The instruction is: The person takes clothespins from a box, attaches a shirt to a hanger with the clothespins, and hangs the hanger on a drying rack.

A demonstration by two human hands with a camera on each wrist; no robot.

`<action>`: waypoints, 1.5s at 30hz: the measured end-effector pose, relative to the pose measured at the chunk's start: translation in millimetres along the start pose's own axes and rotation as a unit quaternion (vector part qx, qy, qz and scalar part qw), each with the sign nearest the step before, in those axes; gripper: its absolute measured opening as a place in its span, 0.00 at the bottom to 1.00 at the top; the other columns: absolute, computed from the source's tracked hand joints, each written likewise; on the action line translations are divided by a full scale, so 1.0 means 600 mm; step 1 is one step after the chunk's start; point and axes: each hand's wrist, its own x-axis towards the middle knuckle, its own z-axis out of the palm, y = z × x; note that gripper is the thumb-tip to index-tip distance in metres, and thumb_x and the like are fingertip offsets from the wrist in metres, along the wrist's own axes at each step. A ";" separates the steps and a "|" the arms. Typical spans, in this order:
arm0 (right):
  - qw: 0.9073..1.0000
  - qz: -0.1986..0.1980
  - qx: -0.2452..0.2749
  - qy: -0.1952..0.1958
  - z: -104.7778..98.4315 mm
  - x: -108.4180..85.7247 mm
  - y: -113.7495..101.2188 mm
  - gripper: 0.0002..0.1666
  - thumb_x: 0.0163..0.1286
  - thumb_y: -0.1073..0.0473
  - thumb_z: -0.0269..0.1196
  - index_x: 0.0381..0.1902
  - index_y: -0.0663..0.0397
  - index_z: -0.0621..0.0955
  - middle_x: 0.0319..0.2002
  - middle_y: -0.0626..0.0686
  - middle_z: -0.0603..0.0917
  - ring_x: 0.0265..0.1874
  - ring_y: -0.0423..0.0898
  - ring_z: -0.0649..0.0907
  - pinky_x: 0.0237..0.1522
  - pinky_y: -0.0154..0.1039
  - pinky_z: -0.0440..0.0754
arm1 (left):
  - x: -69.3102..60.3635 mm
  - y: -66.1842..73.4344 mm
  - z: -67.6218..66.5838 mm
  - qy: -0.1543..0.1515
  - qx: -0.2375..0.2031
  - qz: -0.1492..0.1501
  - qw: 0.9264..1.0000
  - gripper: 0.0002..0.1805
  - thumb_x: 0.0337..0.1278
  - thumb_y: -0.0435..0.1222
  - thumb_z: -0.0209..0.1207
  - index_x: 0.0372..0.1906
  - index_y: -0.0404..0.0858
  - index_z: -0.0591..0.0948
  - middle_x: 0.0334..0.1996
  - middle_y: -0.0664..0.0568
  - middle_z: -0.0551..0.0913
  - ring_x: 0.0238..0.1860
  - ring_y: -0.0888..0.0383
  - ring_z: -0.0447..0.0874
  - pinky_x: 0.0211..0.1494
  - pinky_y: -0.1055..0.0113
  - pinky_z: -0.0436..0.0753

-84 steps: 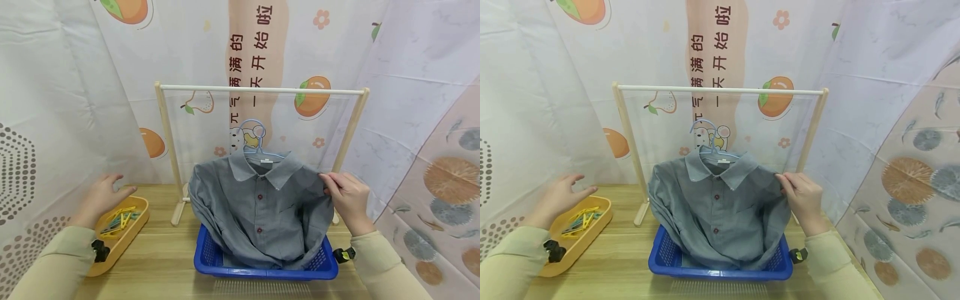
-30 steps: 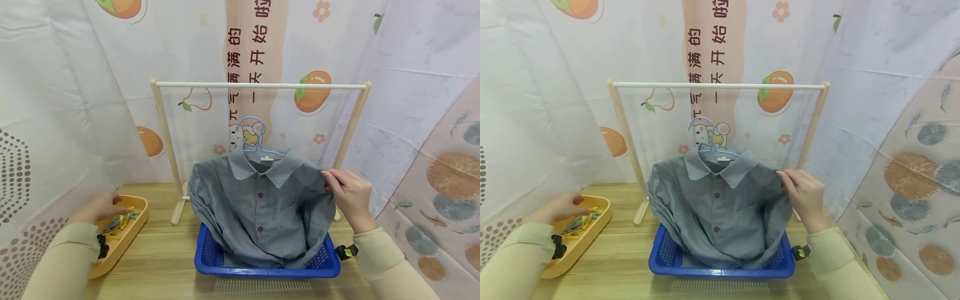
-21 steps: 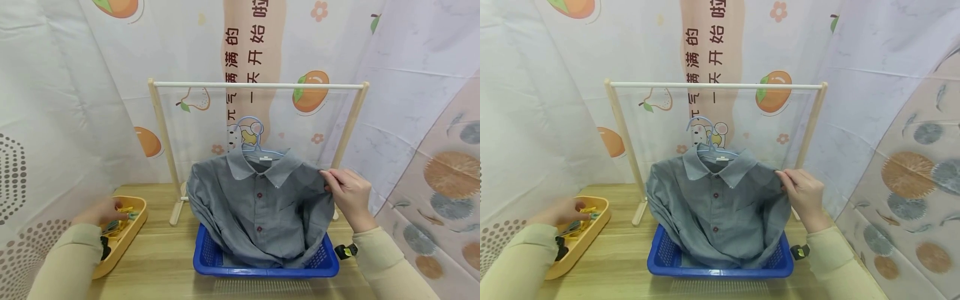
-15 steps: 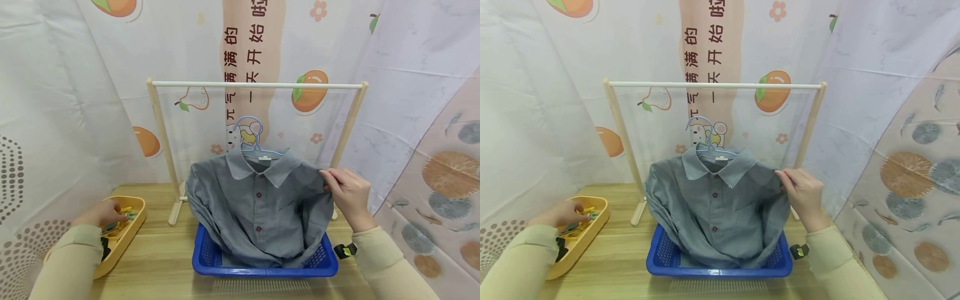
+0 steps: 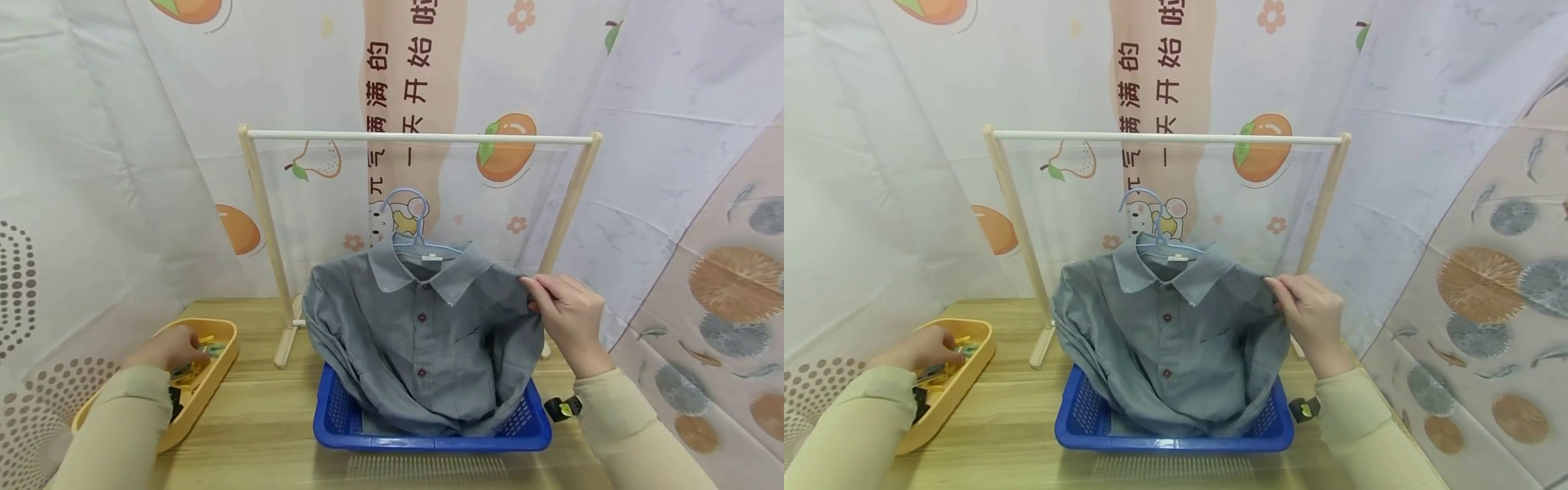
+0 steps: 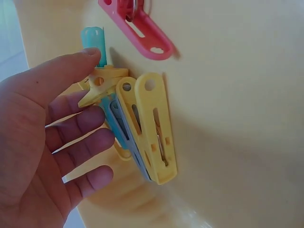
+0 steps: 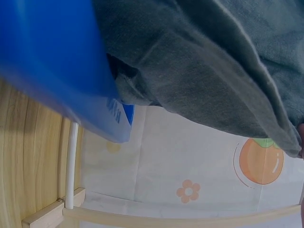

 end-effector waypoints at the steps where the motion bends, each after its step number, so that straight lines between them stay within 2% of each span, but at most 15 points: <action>1: 1.000 -0.001 -0.001 0.001 0.000 0.000 0.001 0.13 0.68 0.53 0.70 0.26 0.52 0.90 0.17 0.45 0.82 0.16 0.44 0.80 0.25 0.35 0.77 | 0.001 0.000 0.000 0.001 0.003 0.001 1.000 0.15 0.54 0.41 0.69 0.19 0.40 0.79 0.12 0.57 0.66 0.17 0.60 0.62 0.23 0.65 0.64; 8: 1.000 -0.005 0.002 0.009 0.002 -0.003 0.005 0.14 0.68 0.52 0.71 0.24 0.52 0.90 0.17 0.45 0.82 0.16 0.45 0.80 0.25 0.35 0.76 | 0.001 0.003 -0.005 0.000 0.005 0.003 1.000 0.15 0.52 0.38 0.69 0.18 0.40 0.77 0.13 0.56 0.67 0.17 0.60 0.62 0.23 0.65 0.64; 13: 1.000 -0.009 0.006 0.015 0.005 -0.006 0.007 0.16 0.68 0.50 0.70 0.24 0.52 0.90 0.17 0.46 0.82 0.15 0.46 0.80 0.24 0.37 0.76 | 0.000 0.003 -0.002 0.003 -0.002 -0.026 1.000 0.26 0.55 0.47 0.69 0.11 0.47 0.68 0.10 0.61 0.59 0.13 0.64 0.56 0.19 0.69 0.60; 17: 1.000 -0.013 0.005 0.016 0.007 -0.007 0.007 0.17 0.69 0.49 0.69 0.23 0.52 0.90 0.15 0.46 0.82 0.14 0.46 0.79 0.23 0.36 0.75 | -0.004 0.003 -0.002 0.001 0.009 -0.043 0.999 0.29 0.58 0.52 0.67 0.10 0.49 0.66 0.09 0.61 0.58 0.12 0.65 0.55 0.18 0.70 0.60; 24: 1.000 -0.010 0.006 0.014 0.008 -0.007 0.007 0.17 0.68 0.49 0.69 0.23 0.51 0.90 0.15 0.45 0.81 0.14 0.45 0.79 0.22 0.33 0.74 | -0.003 0.006 -0.005 -0.001 0.004 -0.053 0.999 0.27 0.59 0.48 0.67 0.11 0.49 0.67 0.10 0.60 0.59 0.13 0.64 0.57 0.19 0.69 0.60; 31: 1.000 -0.012 0.004 0.015 0.008 -0.009 0.008 0.18 0.68 0.48 0.69 0.23 0.51 0.90 0.15 0.44 0.81 0.13 0.45 0.78 0.21 0.34 0.73 | 0.001 0.005 -0.008 0.001 0.005 -0.049 0.999 0.22 0.52 0.43 0.65 0.11 0.48 0.67 0.10 0.60 0.60 0.13 0.63 0.57 0.19 0.69 0.60; 35: 1.000 -0.012 0.001 0.015 0.007 -0.009 0.008 0.17 0.68 0.48 0.69 0.23 0.51 0.90 0.15 0.44 0.81 0.13 0.44 0.78 0.21 0.35 0.73 | 0.002 0.006 -0.012 0.001 0.006 -0.047 0.999 0.23 0.55 0.43 0.65 0.12 0.48 0.66 0.11 0.61 0.60 0.14 0.64 0.57 0.20 0.70 0.61; 42: 1.000 -0.013 -0.002 0.005 0.002 -0.010 0.007 0.19 0.70 0.47 0.68 0.24 0.51 0.90 0.16 0.44 0.81 0.14 0.43 0.78 0.20 0.35 0.73 | -0.002 0.012 -0.021 0.005 -0.014 -0.067 0.998 0.22 0.58 0.42 0.65 0.14 0.45 0.69 0.12 0.59 0.61 0.15 0.62 0.59 0.20 0.68 0.62; 45: 1.000 -0.017 -0.002 0.002 0.001 -0.009 0.007 0.21 0.71 0.45 0.66 0.24 0.51 0.90 0.16 0.44 0.81 0.14 0.43 0.78 0.19 0.36 0.73 | -0.005 0.015 -0.027 0.007 -0.019 -0.064 0.998 0.22 0.59 0.41 0.65 0.14 0.45 0.69 0.12 0.58 0.61 0.15 0.62 0.58 0.20 0.68 0.62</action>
